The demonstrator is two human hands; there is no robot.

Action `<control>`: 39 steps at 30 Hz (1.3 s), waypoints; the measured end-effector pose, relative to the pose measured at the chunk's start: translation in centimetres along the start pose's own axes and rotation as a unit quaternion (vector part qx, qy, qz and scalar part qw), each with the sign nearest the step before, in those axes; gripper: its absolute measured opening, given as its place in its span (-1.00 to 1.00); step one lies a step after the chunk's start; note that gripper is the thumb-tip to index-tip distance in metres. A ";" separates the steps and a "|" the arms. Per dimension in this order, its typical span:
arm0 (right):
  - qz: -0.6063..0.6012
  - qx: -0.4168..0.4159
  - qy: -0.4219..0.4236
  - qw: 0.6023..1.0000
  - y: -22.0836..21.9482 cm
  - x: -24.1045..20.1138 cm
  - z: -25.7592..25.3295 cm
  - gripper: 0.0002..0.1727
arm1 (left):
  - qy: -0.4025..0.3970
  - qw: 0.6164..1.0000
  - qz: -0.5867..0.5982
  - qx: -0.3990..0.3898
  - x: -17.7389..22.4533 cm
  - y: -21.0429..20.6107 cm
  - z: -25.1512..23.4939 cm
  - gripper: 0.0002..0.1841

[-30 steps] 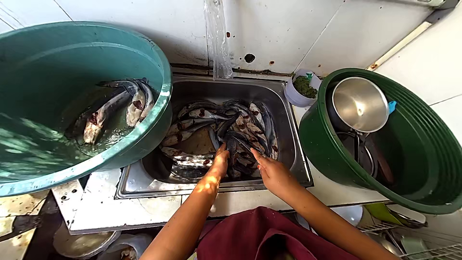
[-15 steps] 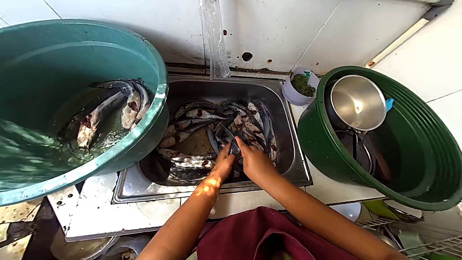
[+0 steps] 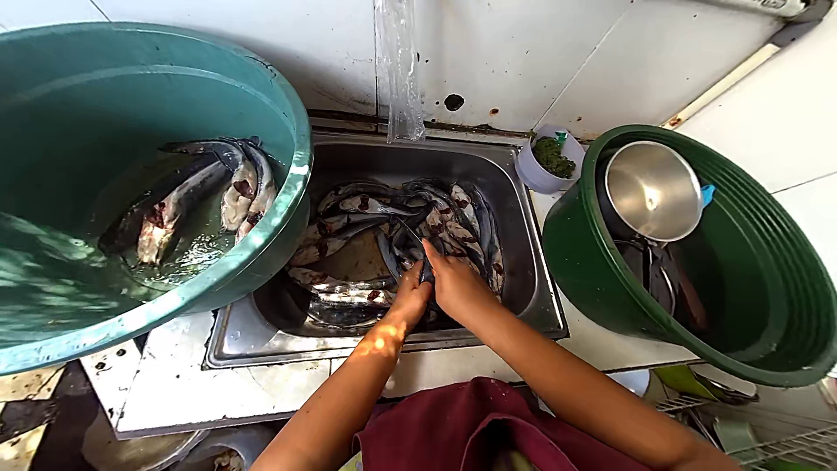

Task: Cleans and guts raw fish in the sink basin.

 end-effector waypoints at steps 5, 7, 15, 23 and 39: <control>-0.030 0.016 0.041 0.999 -1.8 2.4 2.0 -0.31 | 0.032 0.996 0.080 0.031 0.2 0.4 0.1 -0.52; -0.091 0.040 0.074 0.992 -3.0 4.4 3.7 -0.36 | 0.046 0.990 0.115 0.071 0.2 0.6 -0.1 -0.46; -0.253 0.080 0.018 0.964 -2.7 3.7 -2.7 -0.34 | 0.062 0.988 0.140 0.008 -1.3 0.0 -0.3 -0.34; -0.610 0.030 -0.040 0.791 -5.9 6.2 -6.3 -0.49 | 0.113 0.993 -0.039 -0.013 -0.8 0.5 -0.7 -0.37; -0.126 0.005 0.010 0.992 -1.2 3.0 -0.7 -0.32 | 0.178 0.946 0.261 0.071 -1.3 0.6 -0.6 -0.80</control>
Point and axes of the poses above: each hand's wrist, its own z-axis away from the middle knuckle, its own y-axis out of the back of the hand, x = y × z, the point moved 3 cm from there along -z, towards the middle knuckle, and after that the axes turned 15 degrees about -x, right-handed, at the moved point
